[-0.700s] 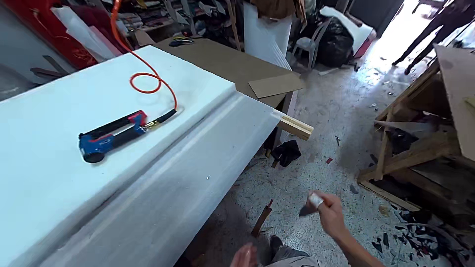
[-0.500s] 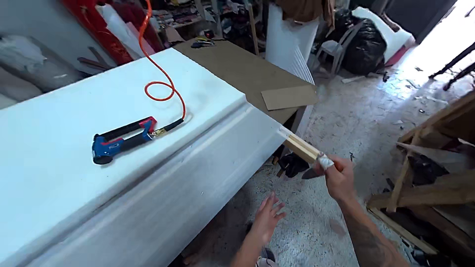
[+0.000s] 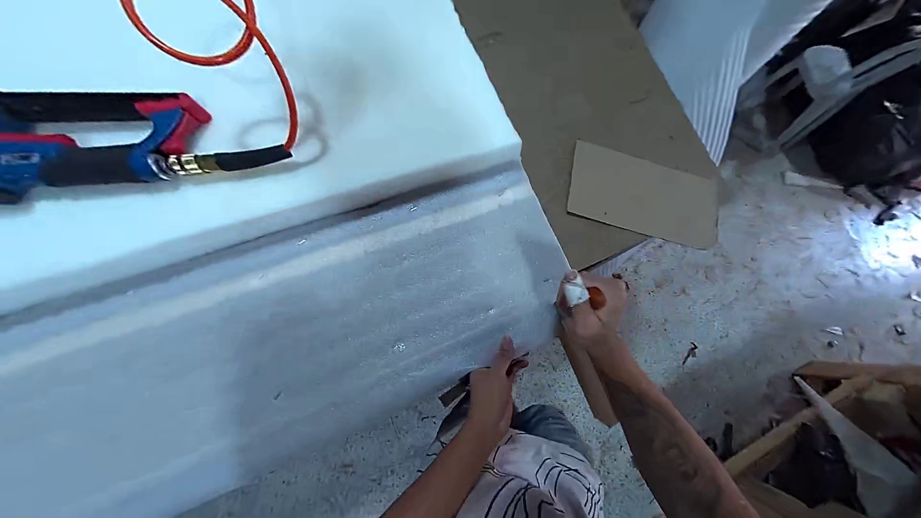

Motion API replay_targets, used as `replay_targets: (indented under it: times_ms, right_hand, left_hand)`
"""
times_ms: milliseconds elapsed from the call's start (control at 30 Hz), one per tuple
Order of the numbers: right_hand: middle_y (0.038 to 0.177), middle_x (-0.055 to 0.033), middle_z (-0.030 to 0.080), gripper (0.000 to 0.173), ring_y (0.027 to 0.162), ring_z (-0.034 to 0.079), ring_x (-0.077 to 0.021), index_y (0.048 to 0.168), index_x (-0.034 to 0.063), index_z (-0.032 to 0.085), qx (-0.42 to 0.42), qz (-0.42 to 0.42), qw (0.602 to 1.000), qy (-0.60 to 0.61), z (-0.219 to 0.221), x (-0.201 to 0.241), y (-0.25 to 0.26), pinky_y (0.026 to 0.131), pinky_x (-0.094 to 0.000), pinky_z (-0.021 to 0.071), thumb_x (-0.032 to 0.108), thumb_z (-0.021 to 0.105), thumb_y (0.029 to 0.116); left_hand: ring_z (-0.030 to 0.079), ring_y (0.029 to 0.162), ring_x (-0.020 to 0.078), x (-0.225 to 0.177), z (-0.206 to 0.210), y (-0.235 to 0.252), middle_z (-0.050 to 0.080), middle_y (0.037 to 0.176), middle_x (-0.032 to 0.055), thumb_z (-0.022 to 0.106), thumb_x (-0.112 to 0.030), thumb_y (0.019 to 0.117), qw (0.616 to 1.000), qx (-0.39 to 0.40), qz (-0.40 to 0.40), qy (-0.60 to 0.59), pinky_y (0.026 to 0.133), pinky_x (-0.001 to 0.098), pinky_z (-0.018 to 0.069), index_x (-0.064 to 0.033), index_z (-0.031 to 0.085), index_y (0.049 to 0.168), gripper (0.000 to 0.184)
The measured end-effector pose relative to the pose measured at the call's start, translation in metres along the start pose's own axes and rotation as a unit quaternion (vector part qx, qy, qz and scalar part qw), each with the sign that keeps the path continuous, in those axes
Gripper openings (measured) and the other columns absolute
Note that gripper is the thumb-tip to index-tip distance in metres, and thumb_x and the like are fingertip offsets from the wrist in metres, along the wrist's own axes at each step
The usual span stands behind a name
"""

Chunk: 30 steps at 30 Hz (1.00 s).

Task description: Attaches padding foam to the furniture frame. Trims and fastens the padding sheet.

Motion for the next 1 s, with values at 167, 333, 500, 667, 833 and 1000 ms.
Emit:
replay_targets:
  times_ms: [167,333,500,667,833,1000]
  right_hand:
    - [0.058,-0.0040,0.056,0.046,0.049,0.056,-0.0121,0.071,0.0068,0.058,0.050,0.005,0.998,0.044,0.011,-0.001,0.039,0.044,-0.0317,0.0480,0.032,0.046,0.1070]
    - [0.079,0.0041,0.060,0.034,0.068,0.060,-0.0092,0.096,0.0159,0.065,0.215,0.107,0.943,0.229,-0.022,0.034,0.074,0.062,-0.0295,0.0554,0.047,0.053,0.1045]
    - [0.059,0.0007,0.046,0.044,0.052,0.051,-0.0164,0.070,0.0152,0.048,0.249,0.027,0.883,0.396,-0.056,0.066,0.100,0.051,-0.0343,0.0509,0.046,0.064,0.0974]
    - [0.057,0.0024,0.043,0.045,0.050,0.047,-0.0136,0.068,0.0163,0.048,0.377,-0.023,0.837,0.396,-0.013,0.073,0.092,0.048,-0.0302,0.0460,0.043,0.058,0.1026]
    - [0.055,0.0030,0.042,0.047,0.047,0.044,-0.0125,0.066,0.0168,0.047,0.425,-0.016,0.825,0.372,0.000,0.058,0.085,0.046,-0.0295,0.0439,0.044,0.057,0.1031]
    - [0.053,0.0013,0.040,0.052,0.047,0.045,-0.0151,0.063,0.0156,0.043,0.476,-0.033,0.799,0.365,0.000,0.060,0.094,0.045,-0.0320,0.0445,0.045,0.053,0.1050]
  left_hand:
    - [0.072,0.097,0.0276,0.011,0.002,0.000,0.072,0.112,0.0165,0.067,-0.022,0.1004,0.994,-0.081,0.015,-0.069,0.091,0.0447,0.0607,0.0017,0.061,0.126,0.036]
    - [0.071,0.097,0.0237,0.022,0.043,0.005,0.072,0.115,0.0115,0.068,-0.036,0.0989,0.981,-0.133,0.040,-0.137,0.085,0.0423,0.0607,-0.0058,0.062,0.129,0.043]
    - [0.068,0.113,0.0232,0.031,0.070,0.015,0.070,0.123,0.0112,0.078,-0.046,0.0893,0.955,-0.242,0.062,-0.157,0.098,0.0466,0.0574,-0.0065,0.057,0.137,0.065]
    - [0.074,0.098,0.0159,0.025,0.059,0.022,0.076,0.102,0.0073,0.082,-0.036,0.0881,0.925,-0.321,0.179,-0.102,0.092,0.0408,0.0615,-0.0030,0.069,0.114,0.044]
    - [0.074,0.097,0.0144,0.026,0.064,0.019,0.077,0.102,0.0058,0.078,-0.030,0.0929,0.926,-0.298,0.192,-0.127,0.092,0.0379,0.0621,-0.0042,0.069,0.115,0.035]
    - [0.071,0.077,0.0174,0.025,0.069,0.000,0.074,0.088,0.0065,0.078,-0.035,0.0920,0.929,-0.322,0.140,-0.119,0.073,0.0379,0.0620,-0.0053,0.070,0.105,0.034]
Point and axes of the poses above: each hand's wrist, its own y-axis towards the middle knuckle, its own z-axis out of the palm, x = y × z, the point moved 9 cm from there along y, towards the middle knuckle
